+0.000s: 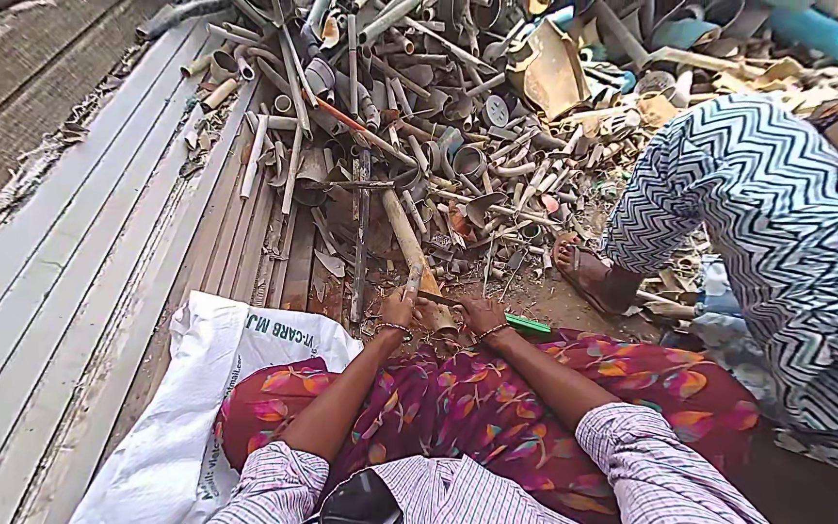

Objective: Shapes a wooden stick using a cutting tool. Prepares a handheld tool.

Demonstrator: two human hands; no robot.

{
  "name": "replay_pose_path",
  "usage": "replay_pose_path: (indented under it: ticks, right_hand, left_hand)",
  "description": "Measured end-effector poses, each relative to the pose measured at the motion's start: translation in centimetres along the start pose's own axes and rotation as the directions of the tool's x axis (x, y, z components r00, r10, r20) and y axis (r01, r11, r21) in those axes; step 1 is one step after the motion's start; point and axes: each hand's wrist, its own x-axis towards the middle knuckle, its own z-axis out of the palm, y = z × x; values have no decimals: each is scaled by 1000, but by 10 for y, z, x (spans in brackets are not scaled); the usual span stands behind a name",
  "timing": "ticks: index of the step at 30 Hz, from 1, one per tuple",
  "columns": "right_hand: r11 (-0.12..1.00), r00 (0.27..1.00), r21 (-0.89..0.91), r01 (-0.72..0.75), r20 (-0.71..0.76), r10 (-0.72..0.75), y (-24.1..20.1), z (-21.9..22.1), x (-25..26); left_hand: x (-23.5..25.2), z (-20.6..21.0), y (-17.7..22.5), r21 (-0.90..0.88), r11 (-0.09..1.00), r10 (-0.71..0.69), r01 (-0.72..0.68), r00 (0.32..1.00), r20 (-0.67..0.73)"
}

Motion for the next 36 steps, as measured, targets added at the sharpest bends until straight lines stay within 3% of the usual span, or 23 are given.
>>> replay_pose_path:
  ticks: [2,6,19,23,27,30,36]
  right_hand:
    - [998,995,8,68,-75,-67,4,11,2]
    - [996,998,-69,51,45,-47,1,10,3]
    - [973,977,-164,163,167,-135,-1,10,-28]
    - [964,950,-28,265,178,-256,18,4,-20]
    - [936,902,322,141,349,-256,33,-9,-10]
    - [947,891,319,49,414,-185,40,-1,4]
    - [937,925,347,47,338,-172,52,11,18]
  left_hand:
    - [-2,1,1,8,999,32,-32,999,4]
    - [-2,2,3,20,998,59,-60,998,16]
    - [0,7,12,-30,999,44,-44,999,-20]
    - [-6,9,18,-57,996,72,-72,997,-3]
    - [-9,7,15,-90,991,99,-100,995,-12]
    - [-9,9,15,-78,992,99,-100,995,-16]
    - [-9,10,10,-66,993,96,-99,995,-38]
